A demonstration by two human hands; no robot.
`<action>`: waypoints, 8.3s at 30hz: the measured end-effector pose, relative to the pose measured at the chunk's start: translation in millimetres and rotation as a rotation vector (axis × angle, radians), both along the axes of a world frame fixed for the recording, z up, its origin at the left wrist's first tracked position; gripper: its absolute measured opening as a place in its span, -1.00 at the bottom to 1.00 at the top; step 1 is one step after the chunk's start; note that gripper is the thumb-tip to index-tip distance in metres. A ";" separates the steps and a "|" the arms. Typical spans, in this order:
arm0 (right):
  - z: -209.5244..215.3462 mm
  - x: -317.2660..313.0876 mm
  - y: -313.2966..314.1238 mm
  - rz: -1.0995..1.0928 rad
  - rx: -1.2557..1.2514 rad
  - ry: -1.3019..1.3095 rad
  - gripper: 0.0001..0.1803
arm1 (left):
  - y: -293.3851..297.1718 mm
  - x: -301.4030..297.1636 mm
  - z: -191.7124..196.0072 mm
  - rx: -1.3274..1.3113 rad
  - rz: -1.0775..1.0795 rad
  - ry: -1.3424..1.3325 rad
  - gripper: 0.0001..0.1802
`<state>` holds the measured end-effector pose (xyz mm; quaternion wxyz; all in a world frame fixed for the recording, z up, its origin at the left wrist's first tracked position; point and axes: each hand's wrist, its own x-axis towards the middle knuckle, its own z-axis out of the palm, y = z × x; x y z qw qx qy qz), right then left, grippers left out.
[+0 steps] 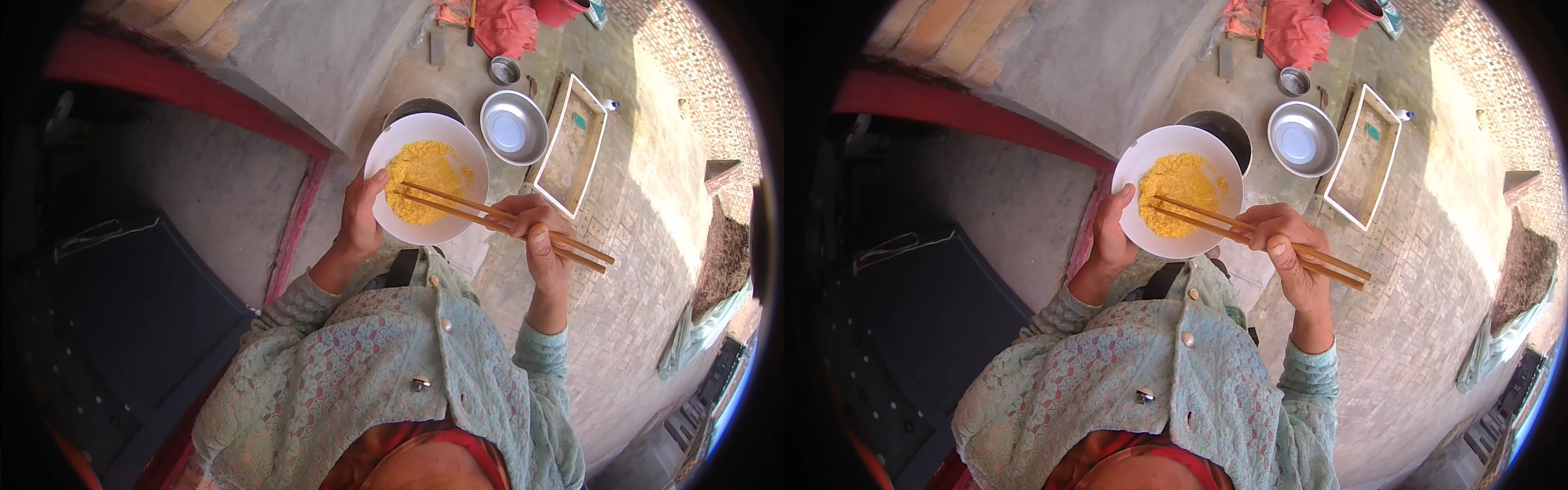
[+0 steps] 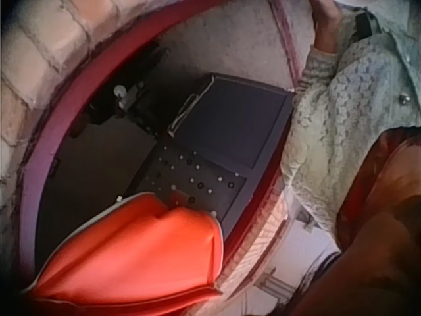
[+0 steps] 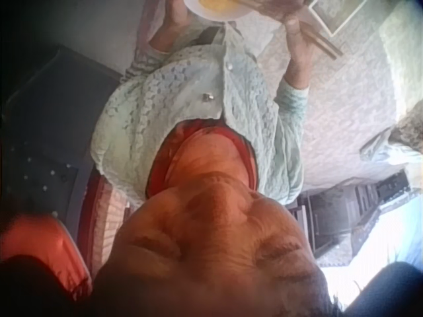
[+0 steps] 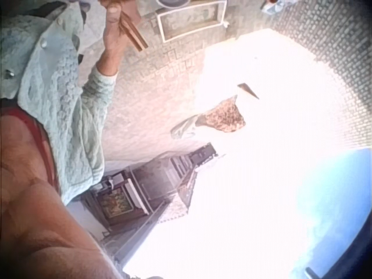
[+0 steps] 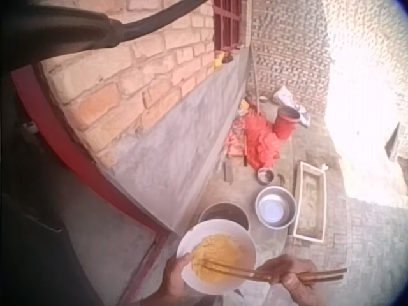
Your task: The person holds a white bowl containing a yellow liquid and stirs it with chopsticks. The mixture gradually thickens into a yellow solid. The person walks from an indoor area to an outdoor patio while continuing to stir, then returns indoors.
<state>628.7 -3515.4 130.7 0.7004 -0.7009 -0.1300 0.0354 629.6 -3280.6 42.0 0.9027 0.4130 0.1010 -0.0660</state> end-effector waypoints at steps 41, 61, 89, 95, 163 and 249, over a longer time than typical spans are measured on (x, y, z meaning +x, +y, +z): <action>-32.6 -3.5 -11.2 -0.087 0.147 -0.063 -0.62 | -3.8 -1.5 14.6 -0.013 -0.007 -0.045 -0.49; -23.2 -5.2 -12.6 -0.049 0.329 0.227 -0.59 | -3.1 -1.5 14.2 0.025 -0.046 -0.017 -0.50; -22.2 2.4 -42.8 -0.247 0.213 0.050 -0.59 | -2.9 0.2 12.3 -0.002 -0.071 0.023 -0.52; -21.7 -4.4 -31.0 -0.038 0.254 0.186 -0.60 | -3.6 0.9 10.0 -0.025 -0.076 0.041 -0.52; -31.2 -16.4 -53.1 -0.195 0.278 0.058 -0.64 | -3.2 9.7 24.9 0.051 -0.029 -0.032 -0.49; -100.6 -75.3 -80.9 -0.362 0.833 0.171 -0.85 | -8.6 1.6 31.7 0.063 -0.063 -0.036 -0.48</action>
